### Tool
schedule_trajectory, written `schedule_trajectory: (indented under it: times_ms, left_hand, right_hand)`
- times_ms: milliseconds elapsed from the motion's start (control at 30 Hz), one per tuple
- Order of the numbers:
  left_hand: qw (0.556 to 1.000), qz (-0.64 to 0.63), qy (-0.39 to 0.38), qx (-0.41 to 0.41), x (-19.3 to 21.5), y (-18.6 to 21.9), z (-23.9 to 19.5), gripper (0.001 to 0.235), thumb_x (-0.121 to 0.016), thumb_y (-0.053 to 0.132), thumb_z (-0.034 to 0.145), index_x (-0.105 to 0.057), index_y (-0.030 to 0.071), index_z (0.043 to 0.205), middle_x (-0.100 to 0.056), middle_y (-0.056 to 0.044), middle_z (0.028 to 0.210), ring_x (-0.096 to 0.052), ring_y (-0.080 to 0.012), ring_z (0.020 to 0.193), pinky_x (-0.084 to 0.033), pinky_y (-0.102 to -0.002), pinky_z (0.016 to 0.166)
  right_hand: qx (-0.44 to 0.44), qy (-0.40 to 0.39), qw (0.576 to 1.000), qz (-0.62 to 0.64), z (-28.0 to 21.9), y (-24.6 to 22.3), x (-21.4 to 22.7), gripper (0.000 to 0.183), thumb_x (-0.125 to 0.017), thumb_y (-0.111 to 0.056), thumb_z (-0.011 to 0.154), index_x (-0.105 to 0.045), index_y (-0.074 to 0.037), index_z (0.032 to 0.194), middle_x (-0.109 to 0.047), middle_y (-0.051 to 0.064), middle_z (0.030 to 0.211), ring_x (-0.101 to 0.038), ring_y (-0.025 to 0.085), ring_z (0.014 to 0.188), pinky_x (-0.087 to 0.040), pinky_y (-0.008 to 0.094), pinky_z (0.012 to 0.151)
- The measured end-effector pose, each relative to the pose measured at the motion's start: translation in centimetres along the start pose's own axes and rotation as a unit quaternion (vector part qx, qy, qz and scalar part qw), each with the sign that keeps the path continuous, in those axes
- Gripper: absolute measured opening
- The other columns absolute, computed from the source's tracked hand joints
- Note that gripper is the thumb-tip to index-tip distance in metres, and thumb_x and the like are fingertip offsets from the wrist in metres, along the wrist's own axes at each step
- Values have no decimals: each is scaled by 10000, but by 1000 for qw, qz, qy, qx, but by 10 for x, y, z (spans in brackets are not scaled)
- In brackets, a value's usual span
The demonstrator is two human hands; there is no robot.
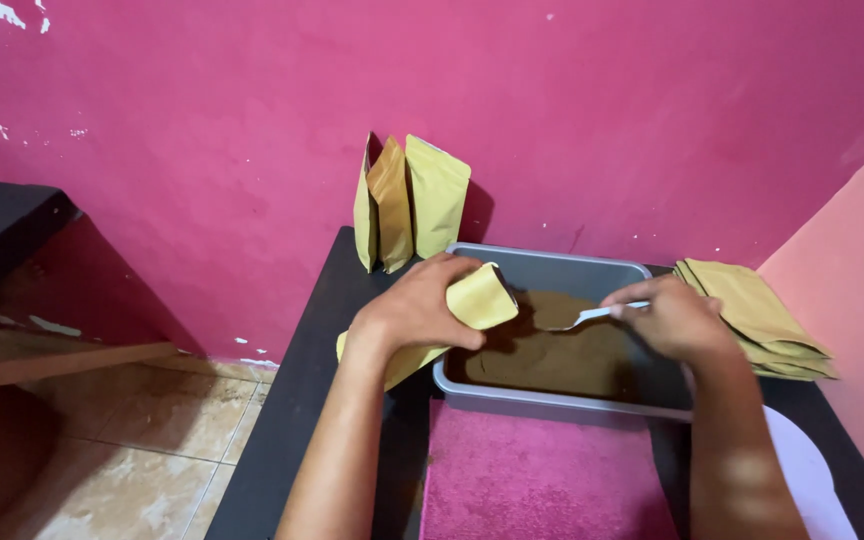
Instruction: Filling yellow pouches with ground coffee using a spoon, weighing them on a digital scale, and folding the tops.
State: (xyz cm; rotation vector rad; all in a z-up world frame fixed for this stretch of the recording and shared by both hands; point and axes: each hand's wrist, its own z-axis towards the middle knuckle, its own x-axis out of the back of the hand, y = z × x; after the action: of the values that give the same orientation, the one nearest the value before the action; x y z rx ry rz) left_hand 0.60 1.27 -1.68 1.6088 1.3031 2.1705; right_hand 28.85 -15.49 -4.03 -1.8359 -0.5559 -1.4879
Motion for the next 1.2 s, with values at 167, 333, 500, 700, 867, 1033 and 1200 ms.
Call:
schedule_trajectory:
  times_ms: [167, 333, 500, 700, 867, 1033, 1200]
  left_hand:
    - [998, 56, -12, 2, -13, 10, -2, 1015, -773, 333, 521, -508, 163, 1486, -513, -60, 1443, -509, -250, 1350, -429, -368, 1079]
    - [993, 117, -18, -15, -20, 18, -2, 1016, -787, 375, 532, -503, 157, 1483, -537, -73, 1387, -545, -289, 1293, -430, -466, 1046]
    - [992, 115, -48, -30, -23, 40, -7, 1024, -764, 389, 524, -491, 192, 1491, -524, -30, 1390, -543, -275, 1277, -413, -478, 1039]
    - [996, 18, -12, -89, -19, 17, -1, 964, -788, 337, 542, -539, 118, 1447, -545, -81, 1446, -511, -263, 1352, -389, -353, 1115]
    - [992, -86, 27, -82, -2, 1, -5, 835, -855, 269, 579, -615, 105, 1361, -659, -26, 1310, -611, -146, 1190, -448, -266, 1035]
    - [965, -234, 59, -102, 10, -53, 3, 582, -845, 200, 670, -650, 98, 1209, -698, 9, 1086, -619, -98, 974, -519, -253, 866]
    - [823, -517, 177, -153, 9, -132, 19, 688, -828, 141, 688, -572, 32, 1318, -712, -104, 1190, -705, -226, 1058, -599, -372, 904]
  right_hand:
    - [22, 65, 996, 61, -13, 10, 14, 199, -666, -411, 949, -849, -384, 1020, -818, -128, 982, -673, 123, 1074, -221, 408, 1080]
    - [84, 117, 988, 58, -22, -11, 6, 209, -650, -436, 934, -828, -400, 1037, -814, -103, 874, -710, 135, 977, -293, 437, 1080]
    - [219, 140, 952, 161, -49, -59, -3, 139, -742, -374, 863, -856, -348, 938, -807, -152, 1050, -642, 68, 1147, -226, 341, 1041]
    - [287, 226, 898, 245, -69, -35, 29, 141, -748, -206, 900, -827, -142, 997, -809, 10, 959, -647, 120, 789, -432, 273, 775]
    - [108, 242, 955, 135, -58, -9, 38, 180, -697, -393, 943, -829, -313, 1035, -790, -47, 884, -678, 146, 954, -271, 335, 1063]
    - [-30, 192, 981, 9, -20, 11, 15, 112, -733, -422, 895, -834, -436, 940, -768, -194, 971, -568, 141, 1167, -217, 385, 920]
    - [-80, 60, 995, -3, -27, -5, 21, 178, -693, -364, 951, -857, -374, 1019, -788, -58, 1060, -482, 259, 1169, -232, 359, 932]
